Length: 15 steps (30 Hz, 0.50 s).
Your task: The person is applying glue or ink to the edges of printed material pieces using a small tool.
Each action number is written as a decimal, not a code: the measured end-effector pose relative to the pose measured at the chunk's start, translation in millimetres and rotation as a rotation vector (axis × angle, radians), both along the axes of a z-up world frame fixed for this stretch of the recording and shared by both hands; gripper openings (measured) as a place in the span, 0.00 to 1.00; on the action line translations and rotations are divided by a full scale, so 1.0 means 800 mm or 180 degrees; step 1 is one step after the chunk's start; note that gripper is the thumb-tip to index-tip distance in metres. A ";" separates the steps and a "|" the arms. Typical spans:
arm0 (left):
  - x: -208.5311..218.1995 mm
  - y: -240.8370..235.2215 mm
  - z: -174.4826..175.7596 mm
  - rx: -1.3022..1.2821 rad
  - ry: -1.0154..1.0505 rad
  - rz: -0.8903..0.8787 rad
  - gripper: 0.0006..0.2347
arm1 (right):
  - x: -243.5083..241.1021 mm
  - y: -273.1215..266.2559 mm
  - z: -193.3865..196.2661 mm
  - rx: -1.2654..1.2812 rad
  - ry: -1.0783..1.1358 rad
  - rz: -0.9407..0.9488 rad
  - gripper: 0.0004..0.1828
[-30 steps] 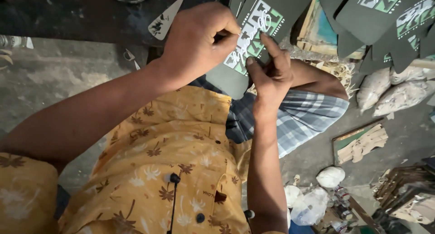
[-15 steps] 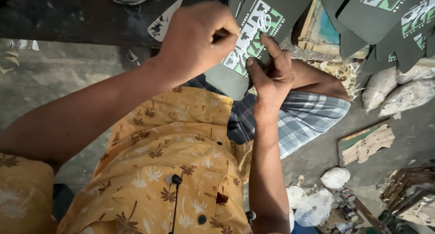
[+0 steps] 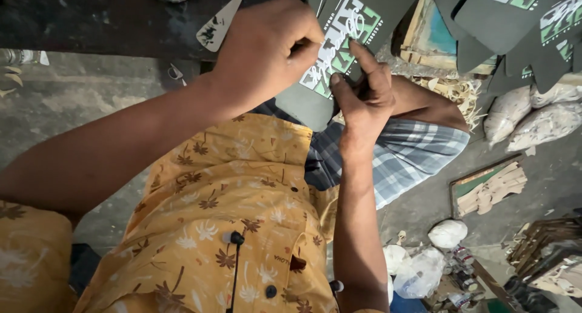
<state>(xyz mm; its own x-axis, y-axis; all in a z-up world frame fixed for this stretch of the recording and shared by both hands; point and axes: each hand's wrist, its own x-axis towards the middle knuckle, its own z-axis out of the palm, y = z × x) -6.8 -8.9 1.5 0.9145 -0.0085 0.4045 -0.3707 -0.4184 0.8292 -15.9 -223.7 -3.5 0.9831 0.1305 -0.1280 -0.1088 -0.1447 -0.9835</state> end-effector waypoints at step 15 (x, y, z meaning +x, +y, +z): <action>0.003 0.007 -0.004 0.0254 -0.0156 -0.0261 0.06 | 0.003 0.003 0.005 -0.0366 -0.0083 0.0011 0.28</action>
